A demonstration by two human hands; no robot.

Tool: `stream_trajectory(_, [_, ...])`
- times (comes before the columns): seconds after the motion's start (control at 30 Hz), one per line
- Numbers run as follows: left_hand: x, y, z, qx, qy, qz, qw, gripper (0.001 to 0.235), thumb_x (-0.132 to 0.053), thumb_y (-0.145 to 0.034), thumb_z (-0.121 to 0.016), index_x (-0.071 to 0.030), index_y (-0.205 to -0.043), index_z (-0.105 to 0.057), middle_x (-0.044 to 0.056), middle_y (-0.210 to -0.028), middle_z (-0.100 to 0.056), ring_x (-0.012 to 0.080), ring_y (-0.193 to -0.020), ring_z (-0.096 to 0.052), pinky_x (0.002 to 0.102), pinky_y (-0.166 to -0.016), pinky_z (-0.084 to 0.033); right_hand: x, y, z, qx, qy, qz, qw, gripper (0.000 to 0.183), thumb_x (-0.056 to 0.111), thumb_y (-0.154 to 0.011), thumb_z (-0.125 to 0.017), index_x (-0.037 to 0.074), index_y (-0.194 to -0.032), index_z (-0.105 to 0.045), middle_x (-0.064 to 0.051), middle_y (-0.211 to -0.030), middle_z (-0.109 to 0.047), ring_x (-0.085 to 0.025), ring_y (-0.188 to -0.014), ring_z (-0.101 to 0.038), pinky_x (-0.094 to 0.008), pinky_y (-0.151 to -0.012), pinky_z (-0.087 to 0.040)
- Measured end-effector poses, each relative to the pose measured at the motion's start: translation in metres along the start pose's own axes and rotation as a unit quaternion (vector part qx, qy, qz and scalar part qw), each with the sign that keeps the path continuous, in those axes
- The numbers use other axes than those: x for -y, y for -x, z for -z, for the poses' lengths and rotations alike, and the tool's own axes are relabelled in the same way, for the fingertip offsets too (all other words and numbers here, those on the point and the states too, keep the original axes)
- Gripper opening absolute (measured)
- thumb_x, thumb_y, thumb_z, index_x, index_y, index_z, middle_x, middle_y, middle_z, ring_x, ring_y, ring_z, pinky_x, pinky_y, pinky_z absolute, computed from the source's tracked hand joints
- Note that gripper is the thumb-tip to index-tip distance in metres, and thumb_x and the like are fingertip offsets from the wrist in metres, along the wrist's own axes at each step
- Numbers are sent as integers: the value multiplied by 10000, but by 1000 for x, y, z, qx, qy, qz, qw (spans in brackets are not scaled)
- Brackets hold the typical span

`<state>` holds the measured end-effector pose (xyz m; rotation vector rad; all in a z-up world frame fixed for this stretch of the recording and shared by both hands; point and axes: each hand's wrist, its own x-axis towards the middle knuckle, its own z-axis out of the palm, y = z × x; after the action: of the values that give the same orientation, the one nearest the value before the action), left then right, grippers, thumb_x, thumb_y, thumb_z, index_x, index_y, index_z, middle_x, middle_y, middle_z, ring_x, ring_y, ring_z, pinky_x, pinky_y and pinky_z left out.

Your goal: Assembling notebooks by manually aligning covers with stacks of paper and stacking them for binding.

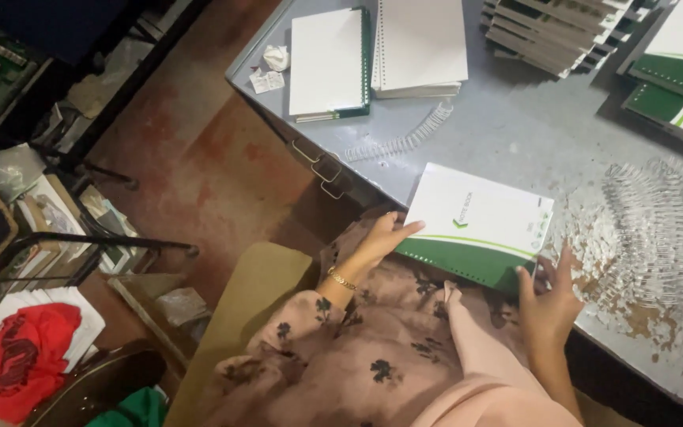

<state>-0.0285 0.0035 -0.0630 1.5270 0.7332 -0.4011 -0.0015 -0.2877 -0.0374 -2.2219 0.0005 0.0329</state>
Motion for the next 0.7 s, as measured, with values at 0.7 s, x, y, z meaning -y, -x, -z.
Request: stream_trajectory(0.7, [12,20,18,68,8,-210,975,507,-270,-923,-702,-25,-1354,-597,122,-1361,-672,217,-1217,-662,349,-1040,-550,37,-14,29,167,-118,-205,957,520,141,-871,-743,74,-1370,-613,-156,-1276,-700,-305,-1062,-674,-472,-549,-577])
